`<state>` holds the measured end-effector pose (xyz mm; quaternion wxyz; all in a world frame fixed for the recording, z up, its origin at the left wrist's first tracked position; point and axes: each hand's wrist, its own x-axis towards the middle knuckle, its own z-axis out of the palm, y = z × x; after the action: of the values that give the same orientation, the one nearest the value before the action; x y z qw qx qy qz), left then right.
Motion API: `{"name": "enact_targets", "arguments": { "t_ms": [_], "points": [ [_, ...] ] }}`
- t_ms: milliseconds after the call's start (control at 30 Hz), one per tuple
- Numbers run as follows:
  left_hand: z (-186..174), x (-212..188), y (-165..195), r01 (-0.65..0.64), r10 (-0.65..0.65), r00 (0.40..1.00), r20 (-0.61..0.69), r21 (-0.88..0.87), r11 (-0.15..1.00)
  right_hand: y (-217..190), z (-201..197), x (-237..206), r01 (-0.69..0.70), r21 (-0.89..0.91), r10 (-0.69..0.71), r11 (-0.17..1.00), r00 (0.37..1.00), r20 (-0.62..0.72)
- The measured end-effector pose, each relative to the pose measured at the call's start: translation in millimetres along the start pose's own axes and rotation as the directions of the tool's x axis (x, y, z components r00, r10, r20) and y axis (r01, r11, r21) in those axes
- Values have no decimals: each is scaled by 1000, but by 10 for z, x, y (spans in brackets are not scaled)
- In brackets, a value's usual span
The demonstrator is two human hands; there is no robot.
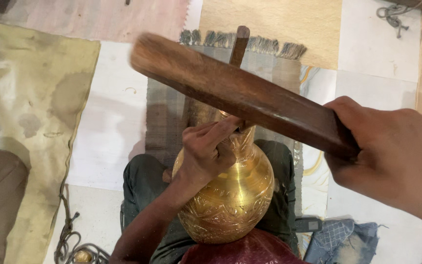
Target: The person sits on the floor with a brass vessel on their lap and uses a metal chisel and wooden mallet to engrave decorative patterns along the neck and shoulder of the vessel. They repeatedly position the chisel and strike it with the mallet to create fine lines and motifs.
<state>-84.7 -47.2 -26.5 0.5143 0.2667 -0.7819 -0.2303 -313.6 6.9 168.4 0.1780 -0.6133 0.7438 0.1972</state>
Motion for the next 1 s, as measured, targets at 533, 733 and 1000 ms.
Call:
{"name": "enact_targets", "arguments": {
  "t_ms": [533, 733, 1000],
  "points": [
    [53, -8, -73, 1, -4, 998, -57, -50, 999, -2, 51, -4, 21, 238, -1, 971, 997, -81],
    [-16, -27, -52, 41, -42, 999, -17, -32, 999, -45, 20, 8, 27, 52, -18, 998, 985, -173],
    [-19, 39, -7, 46, -48, 998, -30, -51, 998, -265, -255, -11, -32, 104, 40, 994, 997, -70]
  ]
}}
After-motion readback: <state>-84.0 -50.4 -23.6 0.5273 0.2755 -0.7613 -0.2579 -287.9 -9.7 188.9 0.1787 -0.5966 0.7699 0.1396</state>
